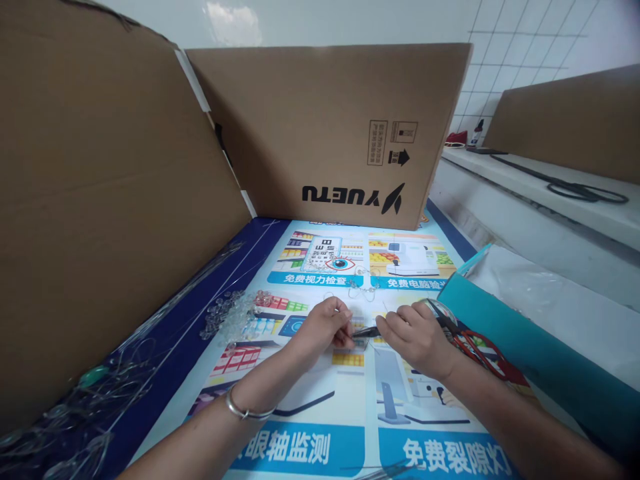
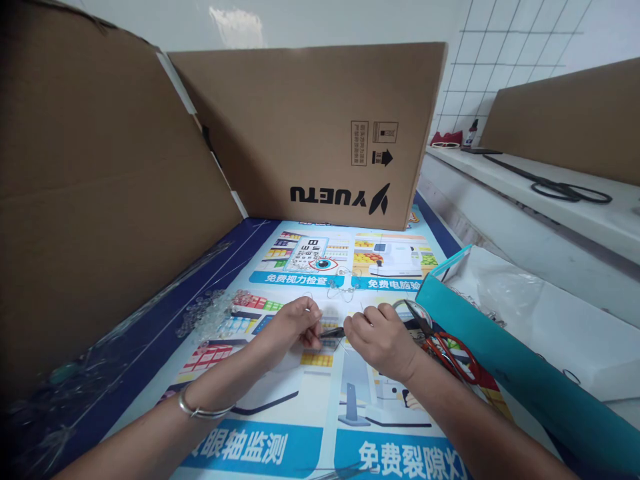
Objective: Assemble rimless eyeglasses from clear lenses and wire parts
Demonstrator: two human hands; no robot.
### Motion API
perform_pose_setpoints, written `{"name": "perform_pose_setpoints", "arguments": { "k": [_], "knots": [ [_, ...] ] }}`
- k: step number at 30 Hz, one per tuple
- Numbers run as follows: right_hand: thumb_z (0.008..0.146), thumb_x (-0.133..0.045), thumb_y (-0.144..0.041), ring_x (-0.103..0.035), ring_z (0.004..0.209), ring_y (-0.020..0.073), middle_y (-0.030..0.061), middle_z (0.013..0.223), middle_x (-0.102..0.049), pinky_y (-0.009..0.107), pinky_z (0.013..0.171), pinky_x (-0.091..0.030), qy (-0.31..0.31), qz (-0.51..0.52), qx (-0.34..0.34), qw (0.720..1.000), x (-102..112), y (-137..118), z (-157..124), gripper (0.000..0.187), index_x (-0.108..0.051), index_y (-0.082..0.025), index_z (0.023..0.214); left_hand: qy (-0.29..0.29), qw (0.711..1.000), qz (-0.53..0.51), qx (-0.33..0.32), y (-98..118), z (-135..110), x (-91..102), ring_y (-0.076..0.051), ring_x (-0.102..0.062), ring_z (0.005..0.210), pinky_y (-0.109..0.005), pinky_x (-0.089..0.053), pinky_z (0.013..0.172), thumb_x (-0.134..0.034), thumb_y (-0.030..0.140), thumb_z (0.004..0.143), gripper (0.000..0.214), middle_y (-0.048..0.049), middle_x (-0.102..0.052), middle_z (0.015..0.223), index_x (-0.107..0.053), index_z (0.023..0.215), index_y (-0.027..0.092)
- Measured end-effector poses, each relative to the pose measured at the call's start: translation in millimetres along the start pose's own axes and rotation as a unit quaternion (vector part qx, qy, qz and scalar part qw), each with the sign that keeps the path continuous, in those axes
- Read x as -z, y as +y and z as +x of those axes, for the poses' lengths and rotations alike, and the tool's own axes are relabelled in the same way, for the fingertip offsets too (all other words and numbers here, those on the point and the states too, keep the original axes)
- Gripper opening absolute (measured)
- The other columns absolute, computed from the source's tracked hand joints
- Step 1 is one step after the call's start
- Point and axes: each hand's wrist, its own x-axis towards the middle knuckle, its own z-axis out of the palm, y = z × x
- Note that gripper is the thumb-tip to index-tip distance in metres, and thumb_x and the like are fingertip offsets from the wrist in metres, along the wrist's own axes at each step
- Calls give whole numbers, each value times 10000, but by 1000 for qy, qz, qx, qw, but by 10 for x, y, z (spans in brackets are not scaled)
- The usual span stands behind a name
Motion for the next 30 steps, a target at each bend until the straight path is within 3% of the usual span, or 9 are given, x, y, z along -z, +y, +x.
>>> {"name": "perform_pose_setpoints", "arguments": {
  "k": [22, 30],
  "knots": [
    [831, -550, -133, -512, 777, 144, 25, 857, -625, 334, 675, -309, 37, -8, 19, 999, 14, 16, -39, 190, -584, -178, 1012, -43, 997, -53, 48, -10, -16, 13, -107, -571, 406, -192, -355, 379, -589, 343, 755, 228, 7, -576, 556, -432, 710, 184],
    [845, -523, -157, -471, 721, 145, 31, 808, -611, 333, 635, -284, 12, -15, 18, 1000, 17, 18, -19, 153, -580, -180, 985, -42, 998, -42, 20, -10, -10, 11, -113, -584, 414, -187, -365, 392, -564, 334, 776, 195, 18, -583, 567, -438, 747, 188]
  ]
}}
